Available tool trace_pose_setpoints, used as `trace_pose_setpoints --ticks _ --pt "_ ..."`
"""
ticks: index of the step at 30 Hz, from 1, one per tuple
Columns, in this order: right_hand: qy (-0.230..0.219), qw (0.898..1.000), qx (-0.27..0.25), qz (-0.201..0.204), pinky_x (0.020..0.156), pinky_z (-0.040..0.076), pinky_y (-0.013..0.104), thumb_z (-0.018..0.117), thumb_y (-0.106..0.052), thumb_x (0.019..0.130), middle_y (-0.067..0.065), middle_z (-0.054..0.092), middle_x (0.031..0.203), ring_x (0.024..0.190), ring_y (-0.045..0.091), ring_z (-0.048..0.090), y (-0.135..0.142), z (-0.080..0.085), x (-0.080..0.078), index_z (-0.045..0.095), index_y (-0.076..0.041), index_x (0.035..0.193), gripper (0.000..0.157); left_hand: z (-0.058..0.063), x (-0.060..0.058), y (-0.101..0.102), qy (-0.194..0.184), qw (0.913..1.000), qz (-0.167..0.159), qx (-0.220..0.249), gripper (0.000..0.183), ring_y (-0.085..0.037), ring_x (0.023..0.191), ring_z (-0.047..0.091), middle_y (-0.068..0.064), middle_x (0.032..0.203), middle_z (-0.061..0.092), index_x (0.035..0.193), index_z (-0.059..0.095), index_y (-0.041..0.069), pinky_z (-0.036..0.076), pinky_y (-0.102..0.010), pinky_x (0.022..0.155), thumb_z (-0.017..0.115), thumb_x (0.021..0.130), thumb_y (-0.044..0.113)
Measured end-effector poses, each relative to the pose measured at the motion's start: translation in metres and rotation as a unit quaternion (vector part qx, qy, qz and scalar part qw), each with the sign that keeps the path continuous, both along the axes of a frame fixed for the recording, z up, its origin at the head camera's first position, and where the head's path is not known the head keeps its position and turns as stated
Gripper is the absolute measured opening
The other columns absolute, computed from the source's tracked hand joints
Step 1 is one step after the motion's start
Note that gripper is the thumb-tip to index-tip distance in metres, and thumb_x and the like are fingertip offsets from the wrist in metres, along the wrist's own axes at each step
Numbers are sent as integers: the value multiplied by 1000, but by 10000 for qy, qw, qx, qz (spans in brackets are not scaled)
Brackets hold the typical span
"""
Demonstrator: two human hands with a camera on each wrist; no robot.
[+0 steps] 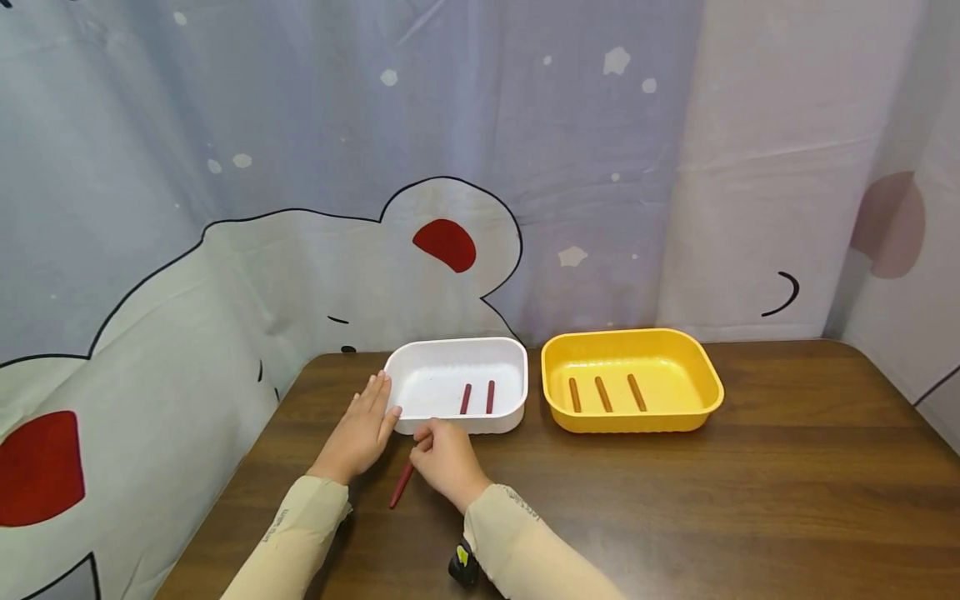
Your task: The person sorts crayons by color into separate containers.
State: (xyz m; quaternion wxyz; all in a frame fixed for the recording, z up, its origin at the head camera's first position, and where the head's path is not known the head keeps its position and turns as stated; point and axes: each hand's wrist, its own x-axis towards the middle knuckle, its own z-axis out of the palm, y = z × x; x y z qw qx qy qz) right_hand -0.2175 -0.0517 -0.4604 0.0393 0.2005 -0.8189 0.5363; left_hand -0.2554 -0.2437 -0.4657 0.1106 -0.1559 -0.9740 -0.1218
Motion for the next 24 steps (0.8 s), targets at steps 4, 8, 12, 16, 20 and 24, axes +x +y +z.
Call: trace_pose_setpoints --ticks 4,8,12,16,20,24 --pt "-463 9988 -133 112 55 52 22 71 5 84 5 67 74 59 8 60 -5 -4 4 67 7 92 10 1 0 1 -23 10000 14 0 65 -36 153 19 -23 164 24 155 28 -10 22 -57 121 40 111 36" --pt "-801 9968 -53 37 49 50 22 74 4 85 2 63 67 52 8 58 -11 -8 8 65 3 87 9 2 0 1 -33 10000 19 -14 65 -36 153 19 -23 164 24 155 28 -10 22 -57 121 40 111 36" --pt "-534 9975 315 -325 50 45 22 78 -1 81 -2 59 61 54 6 52 -17 -14 9 63 -3 74 17 2 1 1 -20 10000 18 -24 65 -36 153 20 -24 164 24 155 28 -10 22 -56 121 40 111 36" --pt "-304 9960 555 -624 50 41 24 82 -7 79 -3 54 59 55 8 46 -22 -15 9 58 -6 66 27 2 1 0 15 10000 6 -10 65 -36 153 20 -24 163 24 155 29 -10 22 -56 121 41 110 35" --pt "-385 9941 686 -747 45 37 23 84 -9 78 -5 48 53 49 8 43 -27 -14 10 54 -8 60 35 3 2 1 38 10000 -43 29 65 -37 152 21 -24 163 24 154 29 -11 23 -57 121 42 110 35" --pt "-466 9916 876 -834 41 34 23 84 -10 79 -7 44 46 43 7 41 -32 -13 9 52 -10 53 41 3 3 1 31 10000 -70 22 65 -37 152 21 -24 163 24 155 28 -11 22 -57 121 39 110 37"
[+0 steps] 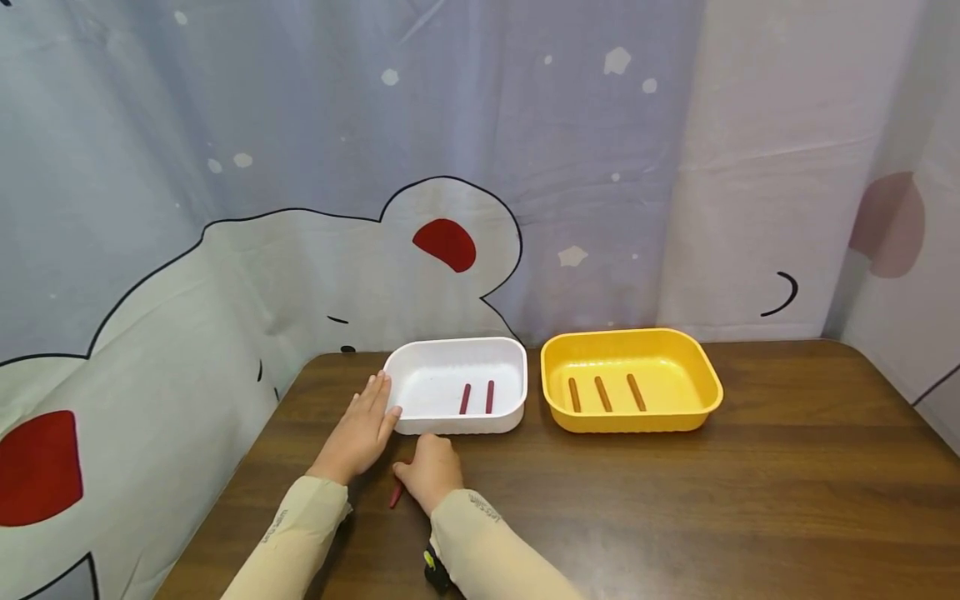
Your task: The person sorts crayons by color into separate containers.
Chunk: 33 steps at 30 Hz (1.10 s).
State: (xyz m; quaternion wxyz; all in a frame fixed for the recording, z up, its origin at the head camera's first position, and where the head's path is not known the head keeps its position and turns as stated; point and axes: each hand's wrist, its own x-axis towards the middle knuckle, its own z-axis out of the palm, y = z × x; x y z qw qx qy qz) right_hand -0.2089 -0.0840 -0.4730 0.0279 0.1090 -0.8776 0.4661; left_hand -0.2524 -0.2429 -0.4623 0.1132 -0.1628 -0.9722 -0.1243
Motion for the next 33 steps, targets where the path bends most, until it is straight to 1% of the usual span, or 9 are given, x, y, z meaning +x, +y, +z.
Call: trace_pose_setpoints --ticks 4,8,14,17,19,23,25,29,33 --pt "-71 9995 281 -84 43 38 25 85 -14 79 -6 46 46 44 9 43 -3 0 -2 52 -11 53 41 0 0 1 1 10000 3 -8 66 -38 152 22 -25 163 25 154 29 -11 23 -58 120 40 110 36" --pt "-138 9990 400 -121 45 42 27 84 -12 78 -3 50 49 46 11 46 -4 0 -4 54 -10 54 38 1 1 1 1 10000 14 -20 65 -38 152 22 -26 163 25 154 30 -12 23 -58 120 43 110 34" --pt "-323 9991 271 -42 43 39 27 77 -6 77 -7 45 41 43 11 43 -2 1 -4 55 -11 46 38 0 0 0 -44 10000 28 -73 65 -37 152 21 -25 163 24 154 29 -11 23 -57 121 42 110 34" --pt "-265 9991 325 -36 43 38 27 77 -7 78 -8 43 41 44 11 42 0 1 -4 53 -12 46 40 0 -1 0 -116 9999 59 -100 65 -35 153 19 -23 164 23 155 27 -9 22 -56 122 40 111 36" --pt "-148 9994 309 -25 43 37 26 77 -7 78 -9 40 42 45 10 41 2 -1 -5 50 -14 47 42 1 0 1 -88 9999 35 -49 65 -36 153 21 -24 164 24 155 28 -10 22 -56 121 42 110 35" --pt "-53 9999 -90 93 43 34 22 74 -6 79 -10 42 44 45 7 41 7 -5 -7 53 -12 49 37 1 1 1 -57 10000 31 -52 65 -37 152 22 -24 163 24 154 29 -10 23 -56 121 43 110 35" --pt "-108 9989 -422 168 42 38 20 72 -6 80 -8 47 45 43 6 45 10 -7 -8 57 -9 54 30 1 1 1 -44 10000 36 -39 65 -37 152 22 -24 163 24 154 29 -10 23 -56 121 43 110 36" --pt "-466 9930 -1035 342 44 48 21 69 -6 84 -3 59 54 44 7 56 16 -8 -9 64 -5 68 17 -1 0 1 -28 10000 55 -21 65 -36 152 21 -24 164 24 155 28 -10 23 -56 121 41 110 36" --pt "-762 9850 -1492 419 49 53 23 69 -8 87 2 64 62 51 12 64 22 -6 -10 67 -1 76 13 -1 0 1 -27 10000 46 -1 65 -37 152 21 -24 164 23 155 28 -10 23 -56 121 41 111 36"
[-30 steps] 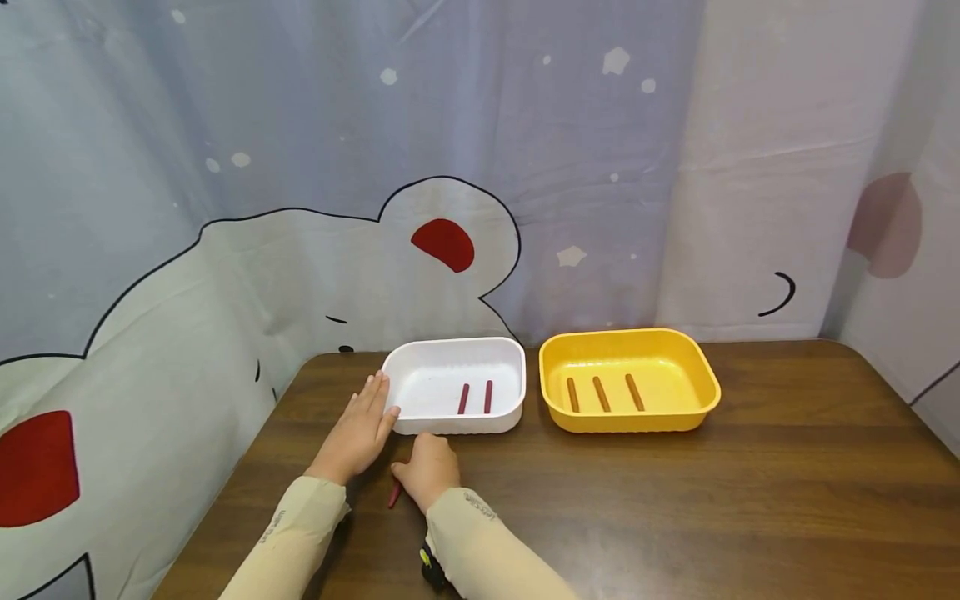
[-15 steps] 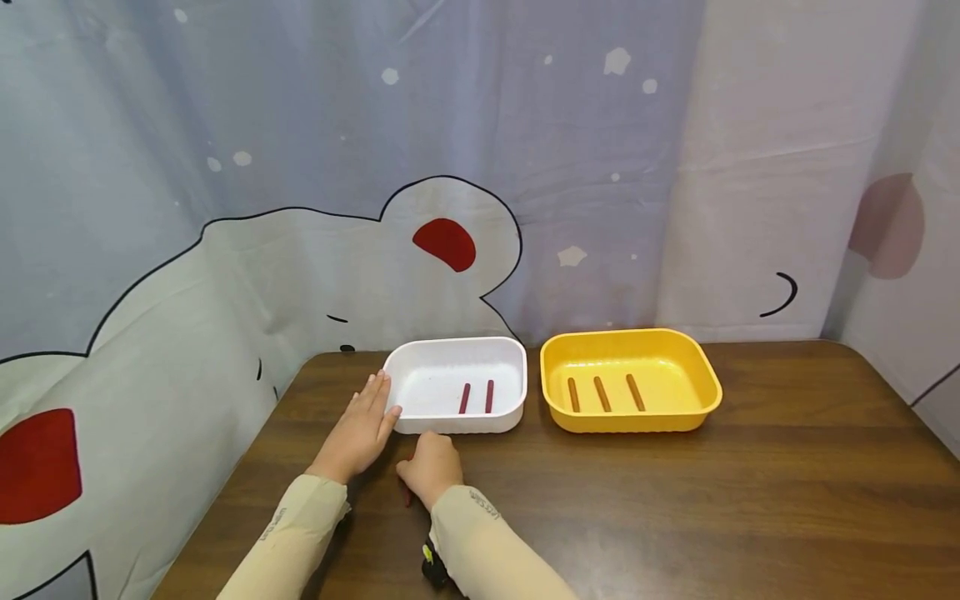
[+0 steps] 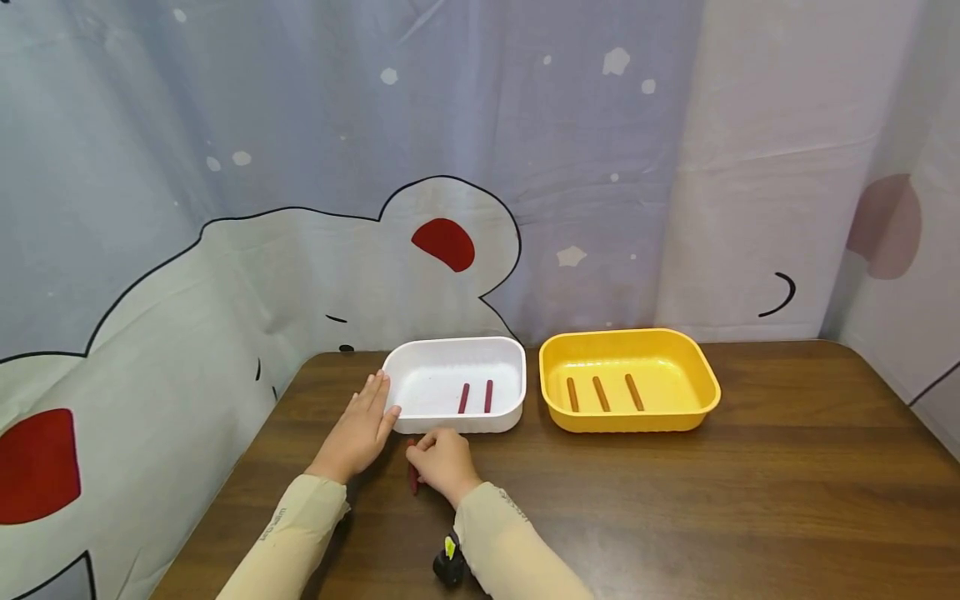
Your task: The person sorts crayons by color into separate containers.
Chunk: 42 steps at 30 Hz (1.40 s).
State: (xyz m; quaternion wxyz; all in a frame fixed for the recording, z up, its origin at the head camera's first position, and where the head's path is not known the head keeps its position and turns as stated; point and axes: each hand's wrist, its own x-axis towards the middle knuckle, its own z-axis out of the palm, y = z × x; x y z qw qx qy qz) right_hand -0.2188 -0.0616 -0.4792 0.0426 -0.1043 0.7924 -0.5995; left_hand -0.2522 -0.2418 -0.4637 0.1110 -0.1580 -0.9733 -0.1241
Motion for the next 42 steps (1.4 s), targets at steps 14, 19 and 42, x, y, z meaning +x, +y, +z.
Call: trace_pose_setpoints --ticks 14,19,42 --pt "-384 9836 -1622 683 68 63 40 66 -3 96 25 72 94 75 21 73 16 15 -3 62 11 109 20 0 -2 -1 -22 10000 3 32 65 -36 153 21 -24 164 23 155 29 -10 24 -56 121 41 111 37" --pt "-346 9821 -1670 806 74 63 45 65 -4 97 27 72 98 80 25 74 21 26 -9 61 12 114 24 0 -1 -2 -21 10000 30 17 65 -36 152 21 -24 164 24 155 29 -10 24 -56 121 41 110 36" --pt "-299 9809 -1915 169 74 63 39 63 0 96 29 72 97 75 22 74 33 54 -58 60 9 114 21 3 -1 2 33 10000 48 -27 63 -38 151 24 -26 161 29 153 32 -12 25 -57 120 44 110 33"
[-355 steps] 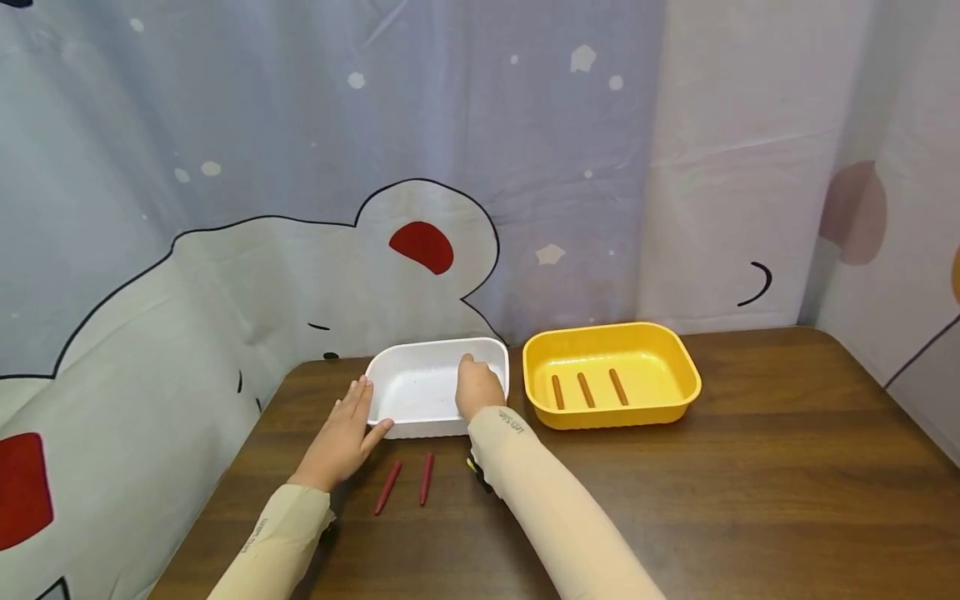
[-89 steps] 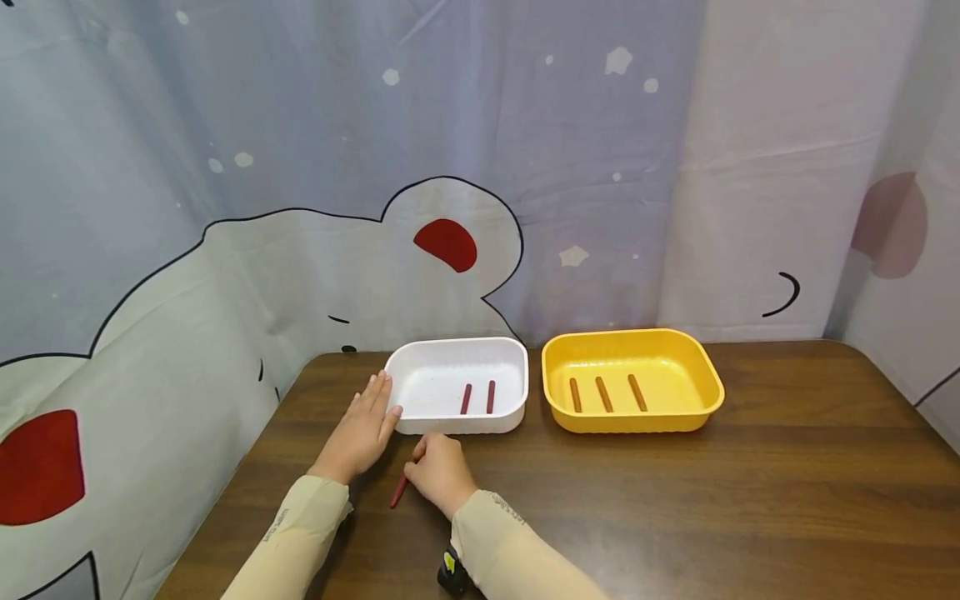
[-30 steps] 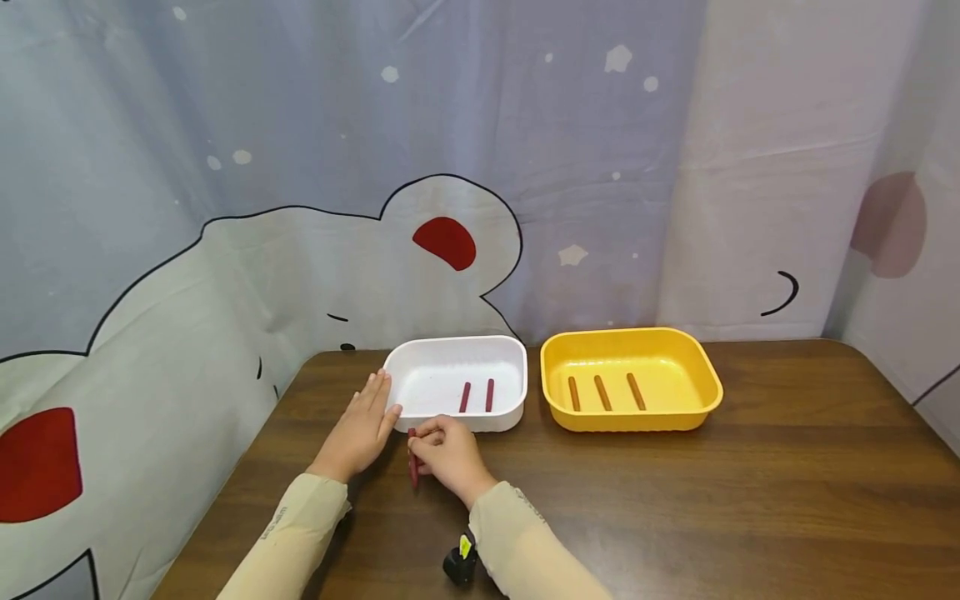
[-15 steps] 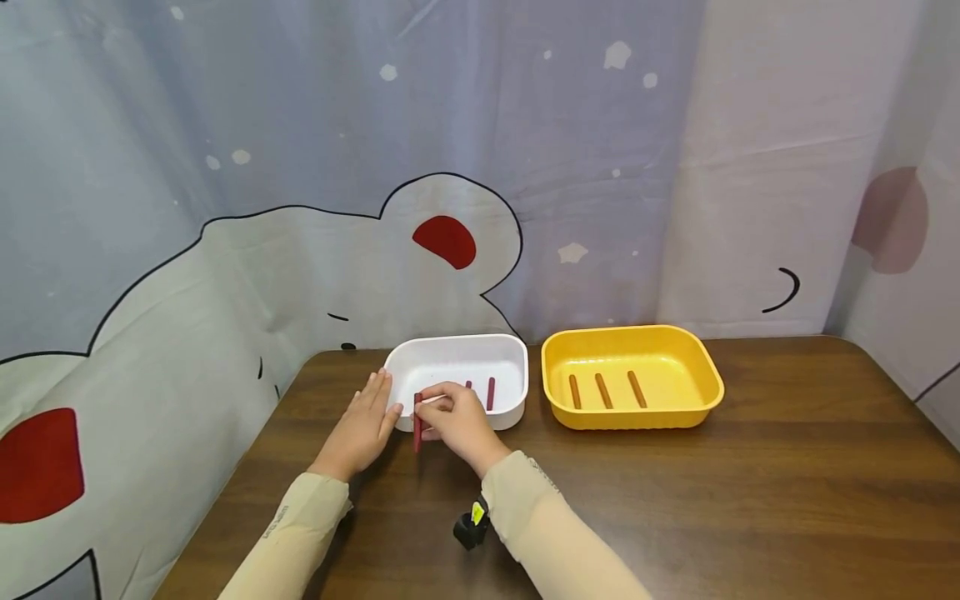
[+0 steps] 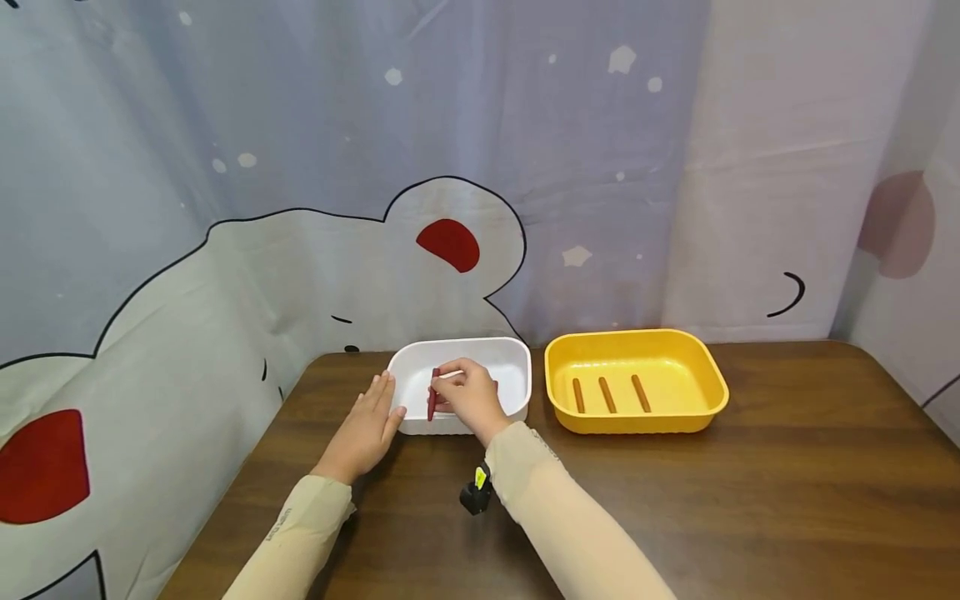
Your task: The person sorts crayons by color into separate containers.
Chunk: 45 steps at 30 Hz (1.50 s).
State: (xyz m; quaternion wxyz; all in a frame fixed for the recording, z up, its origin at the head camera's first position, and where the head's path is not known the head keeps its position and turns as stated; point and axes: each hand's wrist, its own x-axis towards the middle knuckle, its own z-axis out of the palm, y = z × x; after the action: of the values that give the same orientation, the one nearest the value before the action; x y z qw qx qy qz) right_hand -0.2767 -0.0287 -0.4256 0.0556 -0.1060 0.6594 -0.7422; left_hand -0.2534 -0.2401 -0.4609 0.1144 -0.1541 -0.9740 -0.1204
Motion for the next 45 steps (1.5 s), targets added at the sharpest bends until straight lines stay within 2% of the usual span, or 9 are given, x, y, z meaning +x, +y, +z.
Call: trace_pose_setpoints --ticks 7,13,18,23,31,36,40,45 --pt "91 9987 158 -476 72 63 36 64 0 95 21 71 94 75 28 75 -2 -5 -13 61 7 114 20 -2 0 -1 33 10000 -19 48 63 -38 151 25 -26 161 29 153 32 -12 25 -57 120 44 110 33" --pt "175 9939 968 -491 69 63 35 64 0 95 19 68 91 77 31 74 -6 -4 -19 59 7 109 17 -4 0 -2 81 10000 -8 -7 63 -38 151 25 -26 161 29 152 33 -12 26 -57 120 45 109 33" --pt "186 9829 1758 -509 63 62 31 65 -1 94 18 70 87 68 26 73 -7 -1 -21 59 6 106 15 -3 0 0 54 10000 -34 31 64 -38 151 25 -26 162 28 152 33 -12 25 -57 120 45 110 33" --pt "159 9741 2215 -439 56 60 29 66 -2 93 17 70 80 61 25 72 -8 -2 -23 58 5 100 12 -2 0 0 56 10000 -12 -8 64 -39 151 25 -26 161 29 152 33 -13 26 -57 120 45 109 33" --pt "29 9682 2442 -540 56 59 29 64 -3 95 23 71 79 69 33 75 -6 -4 -26 59 5 101 11 -2 0 -1 10 10000 5 15 64 -38 151 23 -25 162 27 153 32 -12 24 -57 120 44 110 34" --pt "96 9667 2499 -537 53 54 24 62 -1 94 24 72 81 73 38 74 0 -2 -23 60 5 102 11 -2 0 -1 15 10000 5 -10 64 -38 151 23 -26 162 27 153 31 -12 24 -56 120 44 110 34" --pt "319 9618 2645 -627 51 48 22 59 -1 91 22 72 77 59 29 69 3 -2 -22 62 3 100 10 -3 0 -2 24 10000 -5 -23 65 -38 152 23 -26 162 27 153 31 -11 24 -56 121 44 110 35" --pt "512 9577 2739 -717 51 45 22 59 -4 90 16 71 75 56 23 67 9 -2 -19 64 1 97 10 -3 -1 -1 -9 10000 -7 -19 65 -37 152 22 -25 163 26 154 30 -11 24 -56 121 42 110 35"
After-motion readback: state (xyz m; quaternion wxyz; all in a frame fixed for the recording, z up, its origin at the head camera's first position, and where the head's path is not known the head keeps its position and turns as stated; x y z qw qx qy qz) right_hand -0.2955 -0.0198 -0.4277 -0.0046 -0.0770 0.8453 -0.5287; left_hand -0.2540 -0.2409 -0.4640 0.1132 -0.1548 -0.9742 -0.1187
